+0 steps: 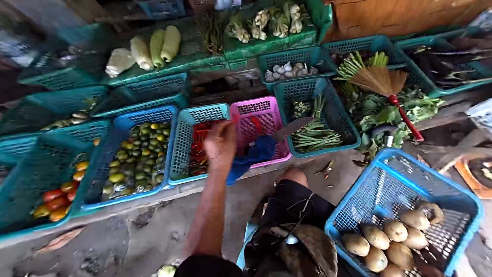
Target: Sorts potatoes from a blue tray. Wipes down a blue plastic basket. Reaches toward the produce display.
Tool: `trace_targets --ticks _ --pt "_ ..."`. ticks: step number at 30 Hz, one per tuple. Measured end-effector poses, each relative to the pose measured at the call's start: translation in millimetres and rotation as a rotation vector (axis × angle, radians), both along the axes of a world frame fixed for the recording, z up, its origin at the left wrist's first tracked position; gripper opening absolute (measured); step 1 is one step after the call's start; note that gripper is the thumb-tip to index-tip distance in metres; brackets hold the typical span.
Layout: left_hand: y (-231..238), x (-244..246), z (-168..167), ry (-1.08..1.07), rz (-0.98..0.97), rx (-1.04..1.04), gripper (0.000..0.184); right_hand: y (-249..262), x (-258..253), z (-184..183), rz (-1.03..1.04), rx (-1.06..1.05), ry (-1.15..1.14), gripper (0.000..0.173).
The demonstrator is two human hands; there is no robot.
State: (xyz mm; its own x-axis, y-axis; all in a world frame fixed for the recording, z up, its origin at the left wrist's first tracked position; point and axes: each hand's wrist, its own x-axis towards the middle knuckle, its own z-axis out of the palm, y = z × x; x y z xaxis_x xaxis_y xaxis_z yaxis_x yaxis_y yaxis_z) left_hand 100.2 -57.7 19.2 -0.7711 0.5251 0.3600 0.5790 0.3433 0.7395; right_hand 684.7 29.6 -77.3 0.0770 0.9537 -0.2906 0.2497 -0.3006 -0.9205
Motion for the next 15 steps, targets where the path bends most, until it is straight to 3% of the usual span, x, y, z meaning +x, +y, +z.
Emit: trace_targets --ticks 3,7,12,15 --pt "-32.4 -27.7 -14.2 0.097 0.052 -0.187 0.032 0.4 -16.0 6.3 -0.072 -0.026 -0.009 0.058" --pt "-24.3 -21.1 -29.4 0.106 -0.070 -0.127 0.039 -2.8 -24.7 9.8 -0.150 0.005 -0.033 0.051" --pt "39.3 50.2 -7.8 0.129 -0.455 0.006 0.038 -4.2 -21.9 5.8 -0.128 0.027 -0.124 0.047" --pt "86.1 122.0 14.0 0.115 -0.764 0.053 0.038 -3.0 -25.7 13.9 -0.129 -0.033 -0.187 0.042"
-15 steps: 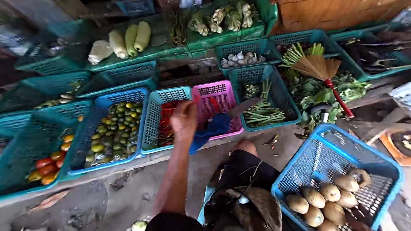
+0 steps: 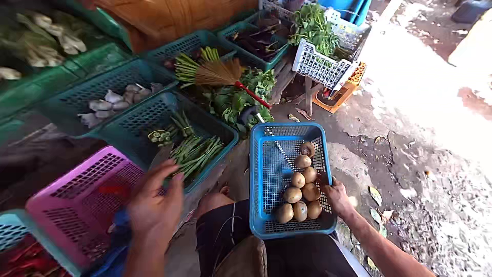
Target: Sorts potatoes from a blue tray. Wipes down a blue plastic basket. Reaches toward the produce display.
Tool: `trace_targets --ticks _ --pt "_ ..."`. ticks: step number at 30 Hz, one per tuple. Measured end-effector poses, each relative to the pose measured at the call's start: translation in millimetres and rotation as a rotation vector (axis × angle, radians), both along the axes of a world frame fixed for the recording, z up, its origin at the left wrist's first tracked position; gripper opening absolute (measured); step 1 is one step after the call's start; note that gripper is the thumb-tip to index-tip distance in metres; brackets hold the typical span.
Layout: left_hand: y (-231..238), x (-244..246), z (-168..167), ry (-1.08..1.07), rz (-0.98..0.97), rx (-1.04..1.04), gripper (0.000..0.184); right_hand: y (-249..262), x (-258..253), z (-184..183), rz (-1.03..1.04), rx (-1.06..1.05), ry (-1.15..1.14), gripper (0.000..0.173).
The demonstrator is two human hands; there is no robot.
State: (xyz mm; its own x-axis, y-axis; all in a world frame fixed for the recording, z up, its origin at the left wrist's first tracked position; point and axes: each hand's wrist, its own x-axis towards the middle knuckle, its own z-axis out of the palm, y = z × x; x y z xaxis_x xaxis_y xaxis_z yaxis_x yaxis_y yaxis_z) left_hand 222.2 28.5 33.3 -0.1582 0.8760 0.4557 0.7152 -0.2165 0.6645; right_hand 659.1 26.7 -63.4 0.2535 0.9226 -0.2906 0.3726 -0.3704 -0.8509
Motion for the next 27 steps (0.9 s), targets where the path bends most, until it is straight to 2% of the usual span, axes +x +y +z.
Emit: trace_targets --ticks 2,5,7,9,12,18,21,24,27 --pt "30.2 52.2 11.4 0.032 -0.192 -0.057 0.032 0.1 -4.4 6.9 0.018 -0.025 -0.042 0.040" --pt "75.6 130.8 13.3 0.100 -0.459 -0.264 0.026 -1.4 -9.4 13.9 0.029 -0.018 -0.058 0.035" --pt "104.8 183.6 4.4 0.150 -0.588 -0.424 0.033 -3.5 -9.0 15.7 0.046 0.012 -0.073 0.033" --pt "128.4 230.0 -13.5 0.163 -0.637 -0.539 0.044 -4.1 -10.2 17.3 0.062 0.041 -0.091 0.034" --pt "149.8 272.9 -40.1 0.145 -0.675 -0.671 0.055 -3.5 -8.0 17.4 0.056 0.052 -0.126 0.036" --pt "156.6 279.3 -43.8 0.092 -0.710 -0.740 0.041 -1.5 -2.9 10.1 -0.010 0.054 -0.113 0.033" --pt "159.1 265.9 -49.6 0.103 -0.749 -0.715 0.045 -1.2 -5.5 9.4 0.001 0.050 -0.126 0.034" --pt "156.4 254.5 -54.9 0.072 -0.743 -0.695 0.057 -1.1 -7.0 10.1 0.004 0.043 -0.133 0.036" --pt "152.0 240.1 -44.3 -0.072 -0.672 -0.638 0.043 0.4 -4.3 8.9 0.007 0.026 -0.125 0.039"
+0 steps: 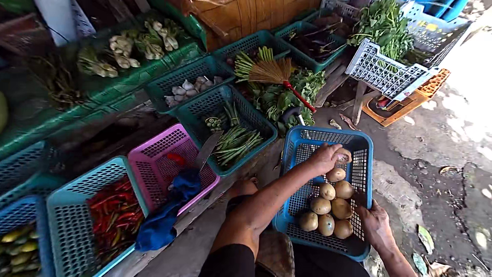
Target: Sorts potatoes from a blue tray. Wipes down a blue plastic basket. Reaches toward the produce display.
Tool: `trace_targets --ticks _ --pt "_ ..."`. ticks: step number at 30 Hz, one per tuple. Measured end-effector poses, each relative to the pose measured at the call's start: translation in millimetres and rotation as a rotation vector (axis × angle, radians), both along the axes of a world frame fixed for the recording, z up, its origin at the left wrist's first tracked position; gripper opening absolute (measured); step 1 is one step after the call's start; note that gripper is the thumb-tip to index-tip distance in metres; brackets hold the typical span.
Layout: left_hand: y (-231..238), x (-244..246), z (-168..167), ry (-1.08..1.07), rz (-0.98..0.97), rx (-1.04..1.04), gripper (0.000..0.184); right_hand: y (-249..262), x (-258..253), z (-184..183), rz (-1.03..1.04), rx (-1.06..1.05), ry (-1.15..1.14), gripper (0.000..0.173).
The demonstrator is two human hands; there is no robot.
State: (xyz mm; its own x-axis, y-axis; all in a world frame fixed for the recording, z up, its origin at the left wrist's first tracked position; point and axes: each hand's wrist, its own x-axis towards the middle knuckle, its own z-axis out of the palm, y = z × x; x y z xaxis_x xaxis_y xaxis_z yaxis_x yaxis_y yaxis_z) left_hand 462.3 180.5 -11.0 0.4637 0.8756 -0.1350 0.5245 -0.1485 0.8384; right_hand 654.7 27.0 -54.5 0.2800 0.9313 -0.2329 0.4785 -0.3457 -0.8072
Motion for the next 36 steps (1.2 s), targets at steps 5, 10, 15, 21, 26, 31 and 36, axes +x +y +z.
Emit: trace_targets --ticks 5,10,15,21,26,31,36 --pt "0.6 -66.0 32.1 -0.182 0.285 0.222 0.039 2.1 4.6 0.5 0.027 -0.018 0.012 0.038" --pt "-4.4 -155.0 41.5 -0.017 0.585 0.220 0.046 1.5 6.1 0.6 0.045 -0.047 0.078 0.038" --pt "-17.5 -194.8 22.1 0.117 0.783 0.187 0.050 1.3 3.5 0.2 0.025 -0.048 0.139 0.033" --pt "-56.9 -141.3 31.6 0.123 0.600 0.448 0.041 2.3 6.7 -5.1 0.011 -0.016 0.204 0.040" --pt "-75.6 -117.7 10.6 0.074 0.449 0.593 0.032 4.0 8.0 -8.1 0.012 -0.014 0.220 0.041" --pt "-104.2 -82.3 8.5 0.253 -0.077 0.167 0.041 5.9 10.3 -11.1 -0.002 -0.027 0.213 0.039" --pt "-125.3 -55.6 -13.5 0.764 -0.540 -0.154 0.060 8.9 9.0 -14.0 -0.028 -0.035 0.243 0.035"
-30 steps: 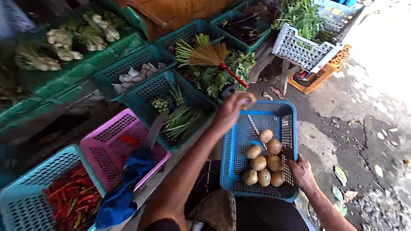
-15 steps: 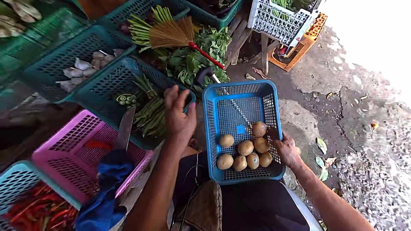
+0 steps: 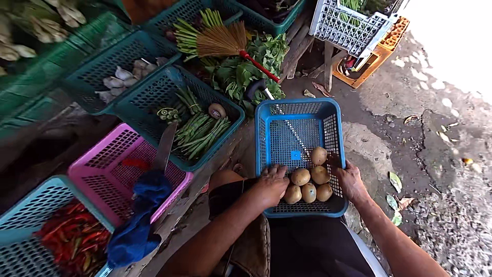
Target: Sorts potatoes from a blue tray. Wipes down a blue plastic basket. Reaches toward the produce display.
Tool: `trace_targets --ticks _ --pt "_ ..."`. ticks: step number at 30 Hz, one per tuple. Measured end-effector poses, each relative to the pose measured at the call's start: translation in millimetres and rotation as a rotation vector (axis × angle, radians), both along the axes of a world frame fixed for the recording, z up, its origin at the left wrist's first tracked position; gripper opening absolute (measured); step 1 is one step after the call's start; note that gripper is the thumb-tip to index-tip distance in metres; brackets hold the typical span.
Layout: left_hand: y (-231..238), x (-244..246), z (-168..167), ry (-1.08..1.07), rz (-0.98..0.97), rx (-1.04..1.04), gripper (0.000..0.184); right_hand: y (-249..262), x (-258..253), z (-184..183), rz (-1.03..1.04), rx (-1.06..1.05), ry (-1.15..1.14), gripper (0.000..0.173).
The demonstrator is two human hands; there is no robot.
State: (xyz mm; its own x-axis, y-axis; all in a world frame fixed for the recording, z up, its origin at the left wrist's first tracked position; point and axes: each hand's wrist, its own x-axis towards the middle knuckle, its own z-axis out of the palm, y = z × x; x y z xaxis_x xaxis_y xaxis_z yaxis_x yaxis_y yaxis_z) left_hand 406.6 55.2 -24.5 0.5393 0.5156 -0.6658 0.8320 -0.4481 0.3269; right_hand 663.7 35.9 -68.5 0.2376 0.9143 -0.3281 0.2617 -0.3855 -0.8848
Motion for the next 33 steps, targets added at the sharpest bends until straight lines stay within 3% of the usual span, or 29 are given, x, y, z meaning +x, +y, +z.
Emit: trace_targets --ticks 5,11,15,18,21,24,26,28,30,33 --pt "-4.0 2.7 -10.8 0.063 -0.008 0.007 0.077 -0.3 -3.6 2.4 0.015 0.000 -0.021 0.037" --pt "-2.1 -2.0 -11.4 0.026 -0.094 0.104 0.064 0.2 -4.5 1.5 0.010 0.009 -0.035 0.040" --pt "-1.8 4.3 -7.2 0.121 -0.130 0.072 0.054 0.8 -8.0 3.8 0.002 -0.003 -0.062 0.039" --pt "3.0 -1.4 -6.2 0.056 -0.104 0.115 0.064 1.1 -6.5 0.1 -0.002 0.004 -0.062 0.040" --pt "11.7 -13.1 8.6 -0.215 0.063 0.112 0.065 0.3 -4.7 -0.9 -0.002 0.009 -0.067 0.040" --pt "23.4 -32.0 40.8 -0.624 0.278 0.080 0.059 -0.8 -4.2 -0.7 0.002 0.018 -0.077 0.040" --pt "34.5 -50.5 54.7 -0.826 0.433 0.165 0.056 -1.3 -2.5 0.3 0.006 0.014 -0.083 0.040" --pt "51.8 -73.3 62.1 -0.870 0.582 0.351 0.055 -1.0 -2.0 0.8 0.009 0.009 -0.081 0.039" --pt "74.4 -97.3 64.2 -0.793 0.753 0.540 0.058 -0.6 -1.5 2.3 0.020 0.007 -0.063 0.039" --pt "106.8 -131.0 49.7 -0.596 0.969 0.640 0.066 -1.8 -2.7 5.8 0.031 0.002 -0.058 0.037"
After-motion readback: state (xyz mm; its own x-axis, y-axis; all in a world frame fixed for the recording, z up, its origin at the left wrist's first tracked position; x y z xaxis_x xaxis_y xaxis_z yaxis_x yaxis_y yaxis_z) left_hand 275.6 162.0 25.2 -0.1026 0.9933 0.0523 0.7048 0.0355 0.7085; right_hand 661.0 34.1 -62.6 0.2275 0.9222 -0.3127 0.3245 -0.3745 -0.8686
